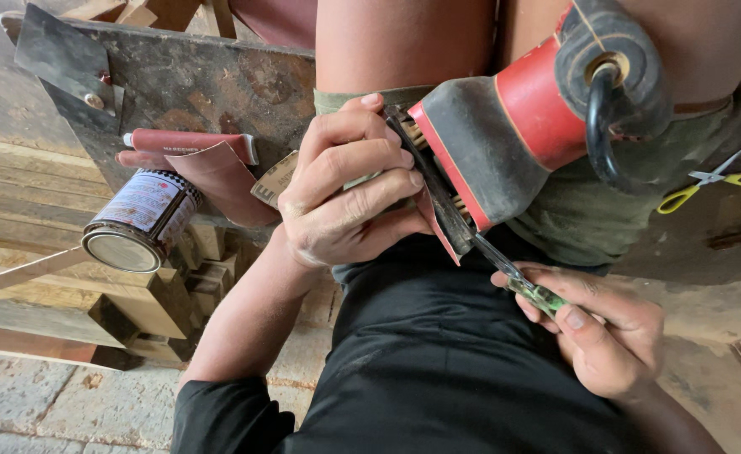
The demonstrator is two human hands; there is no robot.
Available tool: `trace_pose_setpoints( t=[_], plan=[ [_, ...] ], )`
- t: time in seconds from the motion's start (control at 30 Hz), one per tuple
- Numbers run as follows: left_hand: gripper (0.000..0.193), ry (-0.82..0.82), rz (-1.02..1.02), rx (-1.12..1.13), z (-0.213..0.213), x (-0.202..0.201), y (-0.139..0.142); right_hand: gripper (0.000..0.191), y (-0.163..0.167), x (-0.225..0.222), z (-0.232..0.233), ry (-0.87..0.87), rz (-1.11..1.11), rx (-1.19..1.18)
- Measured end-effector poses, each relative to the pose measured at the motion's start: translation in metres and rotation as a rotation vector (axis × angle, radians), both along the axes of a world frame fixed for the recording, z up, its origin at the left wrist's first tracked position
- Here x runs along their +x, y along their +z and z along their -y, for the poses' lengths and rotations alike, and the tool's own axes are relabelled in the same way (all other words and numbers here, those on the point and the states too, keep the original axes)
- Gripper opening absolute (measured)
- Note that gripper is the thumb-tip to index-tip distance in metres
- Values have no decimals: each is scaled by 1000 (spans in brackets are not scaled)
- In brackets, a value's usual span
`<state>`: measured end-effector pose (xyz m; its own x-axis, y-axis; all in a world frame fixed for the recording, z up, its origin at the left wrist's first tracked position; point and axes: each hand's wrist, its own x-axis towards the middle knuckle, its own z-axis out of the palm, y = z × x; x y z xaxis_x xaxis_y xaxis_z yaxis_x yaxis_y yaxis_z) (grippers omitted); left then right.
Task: The person sits with a red orbital sander on their lap and uses a pair of scissors to pry and adjust the sanding pad. They repeatedly insert the scissors into the sander's edge, lever the pad, and reposition the tool while holding the sander steady.
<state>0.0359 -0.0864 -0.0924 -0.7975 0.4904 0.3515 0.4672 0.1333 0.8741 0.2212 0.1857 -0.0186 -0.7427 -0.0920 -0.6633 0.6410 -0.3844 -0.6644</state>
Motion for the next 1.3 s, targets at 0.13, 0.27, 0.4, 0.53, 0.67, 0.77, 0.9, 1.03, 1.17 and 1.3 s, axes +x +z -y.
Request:
trace_pose_setpoints(
  t=[0.13, 0.27, 0.4, 0.53, 0.67, 0.77, 0.9, 1.03, 1.17, 1.3],
  plan=[
    [51, -62, -9, 6, 2, -7, 0, 49, -1, 3, 0, -4, 14, 8],
    [48, -108, -55, 37, 2, -15, 0, 50, -3, 4, -1, -26, 21, -38],
    [43, -166, -112, 15, 3, -26, 5, 52, -5, 5, -1, -31, 19, -59],
    [36, -238, -163, 40, 5, -38, 9, 51, -7, 5, 1, -26, -18, -58],
    [35, -236, -152, 56, 3, -44, 9, 49, -11, 5, 2, -29, -41, -43],
    [35, -242, -174, 71, 2, -46, 6, 47, -13, 5, 3, -47, -68, -59],
    [36, -195, -226, 112, -3, -39, -2, 45, -14, 6, 1, -56, -51, -61],
    [37, -179, -206, 97, -2, -32, -6, 46, -15, 4, -4, -24, -66, -43],
    [37, -161, -211, 111, -4, -30, -7, 46, -15, 1, -4, -21, -58, -32],
    [30, -169, -241, 96, -6, -34, -3, 47, -13, -1, -6, -7, -29, -24]
  ],
)
